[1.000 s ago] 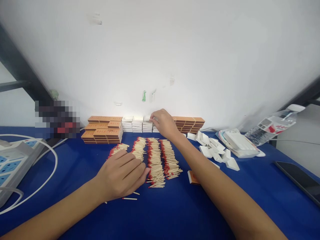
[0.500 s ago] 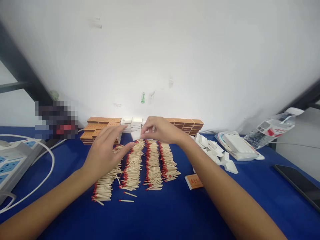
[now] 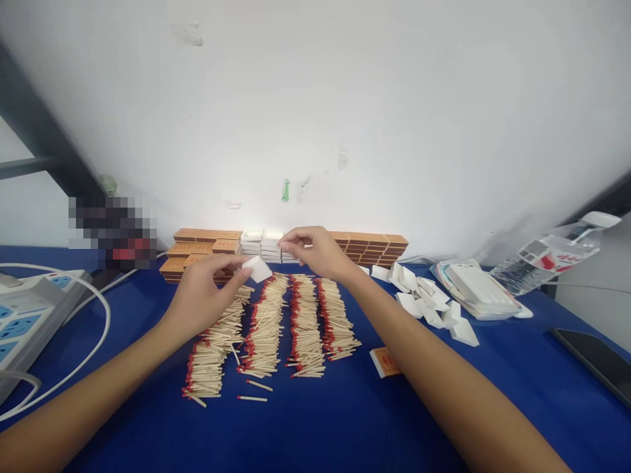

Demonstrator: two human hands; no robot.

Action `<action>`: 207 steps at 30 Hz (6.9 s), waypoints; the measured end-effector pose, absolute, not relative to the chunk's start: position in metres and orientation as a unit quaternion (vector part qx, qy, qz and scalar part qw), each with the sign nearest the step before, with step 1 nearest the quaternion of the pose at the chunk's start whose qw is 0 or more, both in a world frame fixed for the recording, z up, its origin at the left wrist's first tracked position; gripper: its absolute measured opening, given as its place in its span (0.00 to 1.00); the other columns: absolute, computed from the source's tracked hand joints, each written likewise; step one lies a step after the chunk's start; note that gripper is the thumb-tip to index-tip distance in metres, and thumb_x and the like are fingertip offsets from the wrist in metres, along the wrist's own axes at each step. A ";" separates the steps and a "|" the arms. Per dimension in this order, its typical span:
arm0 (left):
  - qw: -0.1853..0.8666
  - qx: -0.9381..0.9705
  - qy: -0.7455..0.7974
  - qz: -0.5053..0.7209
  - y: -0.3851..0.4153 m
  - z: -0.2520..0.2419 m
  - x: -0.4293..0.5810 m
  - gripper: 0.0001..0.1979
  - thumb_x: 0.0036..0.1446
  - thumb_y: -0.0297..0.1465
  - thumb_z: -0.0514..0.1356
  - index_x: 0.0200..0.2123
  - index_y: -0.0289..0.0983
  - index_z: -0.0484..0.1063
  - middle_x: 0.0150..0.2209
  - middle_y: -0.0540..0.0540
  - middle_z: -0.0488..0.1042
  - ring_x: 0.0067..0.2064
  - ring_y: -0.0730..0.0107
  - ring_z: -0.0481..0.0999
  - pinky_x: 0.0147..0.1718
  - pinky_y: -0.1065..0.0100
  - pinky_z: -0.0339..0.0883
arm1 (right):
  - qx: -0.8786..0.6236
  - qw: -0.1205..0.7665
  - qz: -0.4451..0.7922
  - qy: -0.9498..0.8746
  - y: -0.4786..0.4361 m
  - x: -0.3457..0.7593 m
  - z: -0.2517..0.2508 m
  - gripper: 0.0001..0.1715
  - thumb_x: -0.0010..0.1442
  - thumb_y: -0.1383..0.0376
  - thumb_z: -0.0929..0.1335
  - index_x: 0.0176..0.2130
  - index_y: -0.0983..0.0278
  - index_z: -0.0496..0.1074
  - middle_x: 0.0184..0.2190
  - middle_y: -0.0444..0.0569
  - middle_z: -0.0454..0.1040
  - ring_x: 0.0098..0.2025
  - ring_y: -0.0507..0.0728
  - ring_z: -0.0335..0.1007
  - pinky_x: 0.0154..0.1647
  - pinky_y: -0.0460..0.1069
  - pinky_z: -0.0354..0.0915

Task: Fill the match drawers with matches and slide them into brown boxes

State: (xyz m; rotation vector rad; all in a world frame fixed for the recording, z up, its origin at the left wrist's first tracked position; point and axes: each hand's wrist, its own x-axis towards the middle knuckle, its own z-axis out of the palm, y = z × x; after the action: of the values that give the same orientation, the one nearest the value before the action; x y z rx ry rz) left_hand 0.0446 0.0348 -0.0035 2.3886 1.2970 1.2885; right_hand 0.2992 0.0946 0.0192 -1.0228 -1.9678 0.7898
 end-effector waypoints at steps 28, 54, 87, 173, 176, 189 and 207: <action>0.057 0.827 0.384 0.406 0.029 -0.003 0.049 0.08 0.69 0.30 0.63 0.49 0.41 0.78 0.45 0.47 0.82 0.45 0.60 0.79 0.50 0.55 0.73 | -0.505 0.231 -0.048 -0.830 0.119 0.311 0.002 0.12 0.73 0.68 0.64 0.43 0.64 0.77 0.42 0.54 0.72 0.40 0.60 0.71 0.38 0.52 0.59; 0.049 0.814 0.383 0.433 0.031 -0.006 0.047 0.10 0.69 0.31 0.63 0.51 0.42 0.78 0.47 0.45 0.83 0.49 0.58 0.81 0.51 0.54 0.76 | -0.414 0.338 0.133 -0.834 0.101 0.302 0.024 0.12 0.69 0.59 0.68 0.39 0.62 0.79 0.34 0.49 0.76 0.35 0.57 0.68 0.40 0.53 0.64; 0.077 0.801 0.412 0.428 0.025 -0.010 0.052 0.24 0.68 0.32 0.63 0.64 0.42 0.63 0.53 0.44 0.80 0.56 0.57 0.78 0.60 0.50 0.70 | -0.497 0.224 -0.060 -0.836 0.116 0.300 0.018 0.13 0.74 0.66 0.62 0.43 0.63 0.76 0.44 0.54 0.70 0.39 0.59 0.70 0.35 0.53 0.58; 0.022 0.861 0.319 0.396 0.024 -0.010 0.051 0.12 0.70 0.30 0.60 0.56 0.40 0.69 0.48 0.43 0.79 0.52 0.56 0.78 0.52 0.50 0.75 | -0.550 0.055 -0.109 -0.826 0.103 0.331 0.021 0.18 0.74 0.63 0.63 0.59 0.62 0.73 0.52 0.57 0.82 0.50 0.65 0.78 0.46 0.53 0.64; 0.021 0.861 0.316 0.397 0.023 -0.010 0.052 0.12 0.71 0.30 0.59 0.56 0.40 0.69 0.48 0.43 0.79 0.51 0.56 0.78 0.52 0.50 0.75 | -0.546 0.029 -0.117 -0.829 0.103 0.329 0.020 0.17 0.75 0.63 0.61 0.52 0.62 0.77 0.46 0.57 0.83 0.47 0.64 0.78 0.45 0.53 0.64; 0.024 0.864 0.314 0.393 0.023 -0.009 0.052 0.11 0.71 0.30 0.59 0.55 0.39 0.70 0.47 0.43 0.79 0.51 0.57 0.78 0.52 0.51 0.75 | -0.555 -0.033 -0.174 -0.813 0.098 0.319 0.019 0.19 0.75 0.65 0.60 0.48 0.63 0.79 0.41 0.60 0.82 0.42 0.65 0.79 0.38 0.52 0.60; 0.028 0.855 0.298 0.423 0.022 -0.008 0.054 0.10 0.71 0.29 0.59 0.54 0.40 0.71 0.47 0.43 0.80 0.51 0.58 0.80 0.52 0.51 0.76 | -0.571 -0.002 -0.145 -0.808 0.094 0.324 0.027 0.22 0.73 0.60 0.63 0.59 0.63 0.76 0.46 0.61 0.83 0.46 0.66 0.79 0.41 0.54 0.65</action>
State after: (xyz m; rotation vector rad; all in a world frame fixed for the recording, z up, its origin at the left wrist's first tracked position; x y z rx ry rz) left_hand 0.0538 0.0221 -0.0084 2.6410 0.9203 1.3053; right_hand 0.3240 0.0942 0.0267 -1.7952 -2.5414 -0.4564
